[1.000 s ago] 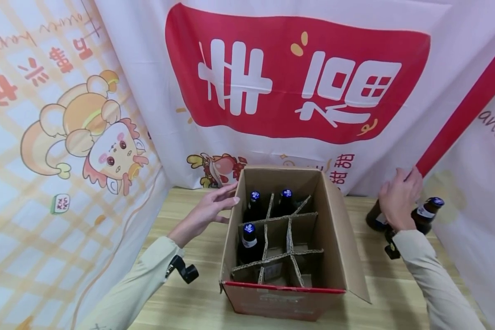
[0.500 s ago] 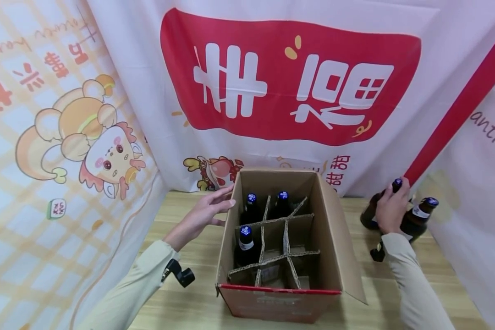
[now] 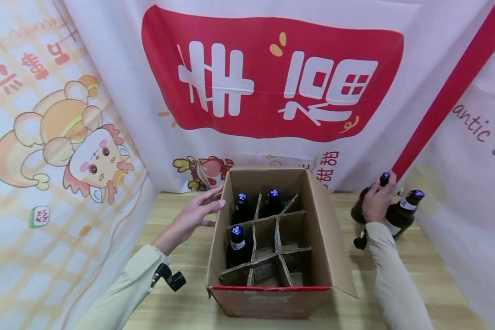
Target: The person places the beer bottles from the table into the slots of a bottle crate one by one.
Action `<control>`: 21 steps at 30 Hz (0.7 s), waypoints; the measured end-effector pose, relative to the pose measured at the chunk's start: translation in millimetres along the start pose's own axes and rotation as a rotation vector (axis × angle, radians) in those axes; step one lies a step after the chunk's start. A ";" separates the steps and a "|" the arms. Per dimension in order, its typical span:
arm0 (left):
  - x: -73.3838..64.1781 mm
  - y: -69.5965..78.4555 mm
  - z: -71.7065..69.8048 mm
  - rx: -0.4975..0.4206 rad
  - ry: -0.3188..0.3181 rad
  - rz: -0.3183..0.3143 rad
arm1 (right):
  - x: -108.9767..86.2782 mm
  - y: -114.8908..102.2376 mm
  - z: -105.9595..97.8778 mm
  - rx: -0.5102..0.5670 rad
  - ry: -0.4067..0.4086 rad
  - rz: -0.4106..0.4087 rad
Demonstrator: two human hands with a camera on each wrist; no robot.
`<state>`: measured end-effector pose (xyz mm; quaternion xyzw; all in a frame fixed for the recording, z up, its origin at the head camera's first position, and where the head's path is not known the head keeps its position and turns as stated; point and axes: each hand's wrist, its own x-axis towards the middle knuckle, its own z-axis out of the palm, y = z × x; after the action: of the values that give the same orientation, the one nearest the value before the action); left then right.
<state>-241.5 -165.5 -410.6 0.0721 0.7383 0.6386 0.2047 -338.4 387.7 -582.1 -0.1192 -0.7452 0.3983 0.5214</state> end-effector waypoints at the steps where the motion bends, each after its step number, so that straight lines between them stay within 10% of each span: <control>1: -1.3 0.0 -1.7 0.000 0.003 0.001 | 0.0 -1.0 3.0 0.002 -0.004 -0.005; 21: -2.2 0.1 0.3 -0.002 0.025 0.004 | 1.4 -21.0 -11.8 -0.093 -0.087 0.117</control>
<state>-239.4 -166.0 -410.1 0.0657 0.7400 0.6406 0.1943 -323.8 380.3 -564.4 -0.1694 -0.7765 0.3978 0.4583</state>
